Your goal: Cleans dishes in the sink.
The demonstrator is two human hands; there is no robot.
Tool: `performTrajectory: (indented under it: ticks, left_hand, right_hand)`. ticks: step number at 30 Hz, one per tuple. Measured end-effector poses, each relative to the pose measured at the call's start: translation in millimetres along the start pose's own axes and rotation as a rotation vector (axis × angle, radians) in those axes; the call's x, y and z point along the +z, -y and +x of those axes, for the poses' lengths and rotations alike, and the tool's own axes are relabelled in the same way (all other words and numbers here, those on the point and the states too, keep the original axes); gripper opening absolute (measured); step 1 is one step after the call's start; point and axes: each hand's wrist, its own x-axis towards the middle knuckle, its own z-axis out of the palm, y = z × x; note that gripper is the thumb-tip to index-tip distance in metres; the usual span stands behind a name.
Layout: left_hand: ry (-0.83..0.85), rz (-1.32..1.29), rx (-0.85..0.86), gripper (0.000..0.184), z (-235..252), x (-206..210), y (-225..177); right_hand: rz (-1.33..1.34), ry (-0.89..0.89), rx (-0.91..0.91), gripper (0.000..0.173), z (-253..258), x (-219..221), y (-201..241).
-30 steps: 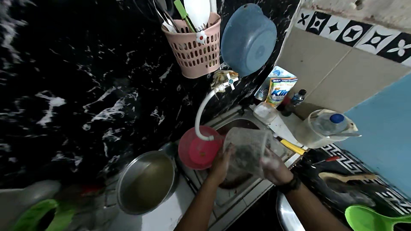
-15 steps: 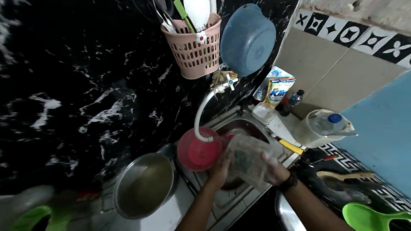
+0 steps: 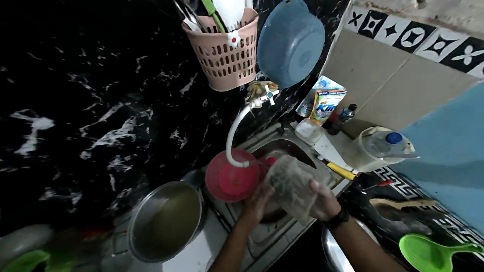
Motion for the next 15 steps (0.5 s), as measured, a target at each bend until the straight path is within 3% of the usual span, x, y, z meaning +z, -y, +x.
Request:
performTrajectory:
  ticks: [2,3,4,7,10,12,15]
  left_hand:
    - [0.016,0.055,0.041,0.057,-4.2,-2.7,18.1]
    - [0.009,0.064,0.049,0.053,-4.5,-5.2,26.5]
    - [-0.009,0.062,0.049,0.05,-2.8,-7.8,32.5]
    - [-0.09,0.001,-0.075,0.044,2.8,-9.1,20.9]
    - [-0.122,0.088,-0.104,0.049,5.1,-4.5,-2.6]
    - [-0.135,0.135,0.006,0.053,8.6,-0.3,-3.3]
    - [-0.046,0.189,0.081,0.098,11.9,2.8,5.3]
  right_hand:
    - [-0.039,-0.29,0.027,0.021,4.5,14.3,4.3]
    - [-0.17,-0.362,0.029,0.021,8.5,14.2,6.1]
    - [-0.329,-0.362,0.007,0.033,11.9,10.7,6.9]
    - [-0.895,-0.167,-0.109,0.05,8.0,-5.1,-0.3]
    - [-1.306,0.058,-0.202,0.041,2.1,-9.3,-7.2]
    - [-1.544,0.175,-0.138,0.038,5.5,-6.1,-4.9]
    - [-1.754,0.32,-0.076,0.043,8.3,-1.0,-9.7]
